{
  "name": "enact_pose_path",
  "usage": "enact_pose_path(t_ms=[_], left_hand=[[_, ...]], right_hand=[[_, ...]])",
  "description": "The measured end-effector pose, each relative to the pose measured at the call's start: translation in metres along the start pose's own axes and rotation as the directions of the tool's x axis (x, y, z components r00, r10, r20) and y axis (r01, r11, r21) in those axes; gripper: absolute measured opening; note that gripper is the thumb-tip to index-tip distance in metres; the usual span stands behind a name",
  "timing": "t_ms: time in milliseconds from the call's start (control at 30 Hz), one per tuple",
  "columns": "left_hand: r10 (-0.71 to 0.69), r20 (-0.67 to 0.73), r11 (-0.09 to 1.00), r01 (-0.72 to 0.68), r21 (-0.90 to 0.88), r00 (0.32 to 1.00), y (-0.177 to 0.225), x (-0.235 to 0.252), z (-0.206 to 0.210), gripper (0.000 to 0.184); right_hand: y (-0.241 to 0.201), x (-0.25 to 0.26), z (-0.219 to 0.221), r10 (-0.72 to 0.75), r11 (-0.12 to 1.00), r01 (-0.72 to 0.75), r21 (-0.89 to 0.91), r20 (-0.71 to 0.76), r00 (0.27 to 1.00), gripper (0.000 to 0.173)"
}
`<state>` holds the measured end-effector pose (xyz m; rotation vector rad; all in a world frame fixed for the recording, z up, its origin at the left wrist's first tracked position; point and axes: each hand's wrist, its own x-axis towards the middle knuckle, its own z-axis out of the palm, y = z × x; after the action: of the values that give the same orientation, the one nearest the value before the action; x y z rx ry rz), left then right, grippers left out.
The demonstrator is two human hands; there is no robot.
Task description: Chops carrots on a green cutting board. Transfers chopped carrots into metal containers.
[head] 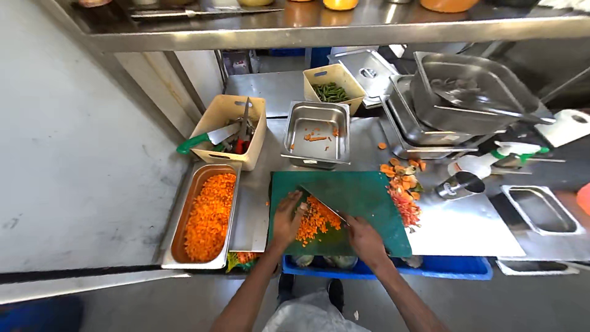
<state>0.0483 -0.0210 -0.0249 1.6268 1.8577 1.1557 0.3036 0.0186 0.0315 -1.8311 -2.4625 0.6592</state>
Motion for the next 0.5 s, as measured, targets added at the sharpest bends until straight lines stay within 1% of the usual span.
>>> enact_pose_path(t_ms=[67, 100, 133, 167, 233, 267, 333, 433, 500], left_hand=[[-0.006, -0.206, 0.990, 0.035, 0.137, 0.979, -0.028, -0.002, -0.026, 0.043], [-0.026, -0.242, 0.972, 0.081, 0.222, 0.970, -0.043, -0.001, -0.040, 0.036], [-0.055, -0.226, 0.951, 0.120, 0.285, 0.973, -0.059, 0.000, -0.050, 0.031], [-0.068, -0.187, 0.933, 0.130, 0.336, 0.980, -0.072, 0.004, -0.058, 0.028], [-0.033, -0.104, 0.911, 0.072, 0.406, 0.994, -0.085, 0.013, -0.066, 0.021], [-0.006, -0.076, 0.911, 0.037, 0.411, 0.997, -0.086, 0.015, -0.068, 0.018], [0.047, -0.064, 0.918, -0.018, 0.397, 0.997, -0.088, 0.012, -0.065, 0.016], [0.031, -0.096, 0.914, 0.011, 0.405, 0.995, -0.082, -0.013, -0.059, 0.015], [-0.036, -0.085, 0.908, 0.068, 0.413, 0.996, -0.072, -0.056, -0.061, 0.018]], right_hand=[[0.010, -0.006, 0.000, -0.026, 0.998, 0.032, 0.061, -0.108, 0.994, 0.038], [0.018, -0.009, -0.002, -0.010, 0.995, 0.025, 0.099, -0.150, 0.989, 0.037], [0.027, -0.011, -0.004, 0.008, 0.991, 0.017, 0.130, -0.190, 0.982, 0.037], [0.038, -0.011, -0.006, 0.026, 0.989, 0.007, 0.147, -0.225, 0.974, 0.037], [0.054, -0.007, -0.009, 0.043, 0.988, -0.003, 0.155, -0.257, 0.966, 0.036], [0.060, -0.006, -0.010, 0.043, 0.988, -0.003, 0.153, -0.258, 0.965, 0.036], [0.065, -0.007, -0.009, 0.032, 0.988, 0.006, 0.152, -0.248, 0.968, 0.036], [0.064, -0.011, -0.004, 0.020, 0.985, 0.020, 0.173, -0.228, 0.973, 0.034], [0.066, -0.017, 0.003, 0.012, 0.980, 0.030, 0.195, -0.212, 0.977, 0.034]])
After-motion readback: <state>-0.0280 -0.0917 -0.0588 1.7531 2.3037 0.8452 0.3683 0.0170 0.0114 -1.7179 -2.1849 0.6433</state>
